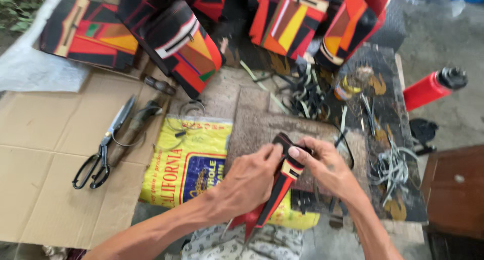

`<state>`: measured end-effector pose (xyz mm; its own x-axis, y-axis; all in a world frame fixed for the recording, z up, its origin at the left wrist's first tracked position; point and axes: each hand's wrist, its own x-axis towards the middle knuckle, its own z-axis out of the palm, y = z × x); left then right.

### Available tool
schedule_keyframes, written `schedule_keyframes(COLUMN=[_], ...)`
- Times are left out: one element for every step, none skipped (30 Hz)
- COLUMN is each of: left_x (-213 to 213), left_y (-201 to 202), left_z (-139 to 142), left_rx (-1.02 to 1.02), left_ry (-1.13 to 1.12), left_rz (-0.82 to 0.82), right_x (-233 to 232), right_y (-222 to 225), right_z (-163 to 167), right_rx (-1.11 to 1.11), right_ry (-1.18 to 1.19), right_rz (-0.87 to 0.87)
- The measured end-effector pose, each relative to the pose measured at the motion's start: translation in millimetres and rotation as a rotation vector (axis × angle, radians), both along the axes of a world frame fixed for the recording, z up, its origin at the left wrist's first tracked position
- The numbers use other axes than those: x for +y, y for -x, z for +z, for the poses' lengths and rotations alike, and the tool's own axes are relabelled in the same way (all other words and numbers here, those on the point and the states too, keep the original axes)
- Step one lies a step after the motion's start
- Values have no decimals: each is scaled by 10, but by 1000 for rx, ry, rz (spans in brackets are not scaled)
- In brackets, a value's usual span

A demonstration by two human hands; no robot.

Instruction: The person folds and presses the edges of a colorful patchwork leather bag at a workbench, aligning the panels and pinching the seams closed by hand. They pick up shears to trim a strap or edge piece, then continue folding, turning, and pressing the bag to shape it.

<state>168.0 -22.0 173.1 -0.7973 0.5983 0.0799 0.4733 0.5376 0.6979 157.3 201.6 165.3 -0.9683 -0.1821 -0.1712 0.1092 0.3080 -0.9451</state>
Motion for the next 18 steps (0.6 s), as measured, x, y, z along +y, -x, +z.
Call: schedule_keyframes(left_x=[-23,-55,-92,-147,-214,-258,-282,-303,-310,-276,-220,-178,-137,-87,-53,-30,-11,0], left_y=[-28,-24,-3,57,162,276,426,595,732,846,936,992,1058,1118,1159,1175,1198,1211], left_z=[13,27,40,50,56,50,32,4,-33,-81,-133,-184,-221,-248,-264,-278,-280,-278], left_rx=[13,27,44,116,191,267,205,141,76,-109,-297,-491,-488,-479,-473,-481,-486,-491], left_ry=[-14,-28,-43,-79,-115,-154,-274,-395,-515,-487,-458,-429,-358,-285,-210,-206,-200,-193], left_rz=[-21,-42,-58,-156,-257,-363,-459,-547,-634,-642,-646,-644,-663,-682,-702,-720,-737,-756], right_x=[16,35,61,76,77,81,87,82,68,53,38,23,12,8,8,16,42,72], right_y=[-42,-83,-109,-122,-114,-106,-107,-106,-97,-77,-61,-59,-43,-21,-9,-9,-3,0], right_z=[-25,-37,-34,-28,-21,-4,23,49,72,97,121,142,163,184,201,213,231,242], right_rx=[-68,-151,-232,-307,-305,-300,-294,-301,-306,-303,-284,-273,-258,-277,-297,-321,-279,-236], right_ry=[107,122,137,152,160,166,168,214,260,306,246,186,126,69,15,-38,-8,23], right_rz=[54,37,24,14,74,130,190,195,201,207,209,214,220,220,218,212,251,287])
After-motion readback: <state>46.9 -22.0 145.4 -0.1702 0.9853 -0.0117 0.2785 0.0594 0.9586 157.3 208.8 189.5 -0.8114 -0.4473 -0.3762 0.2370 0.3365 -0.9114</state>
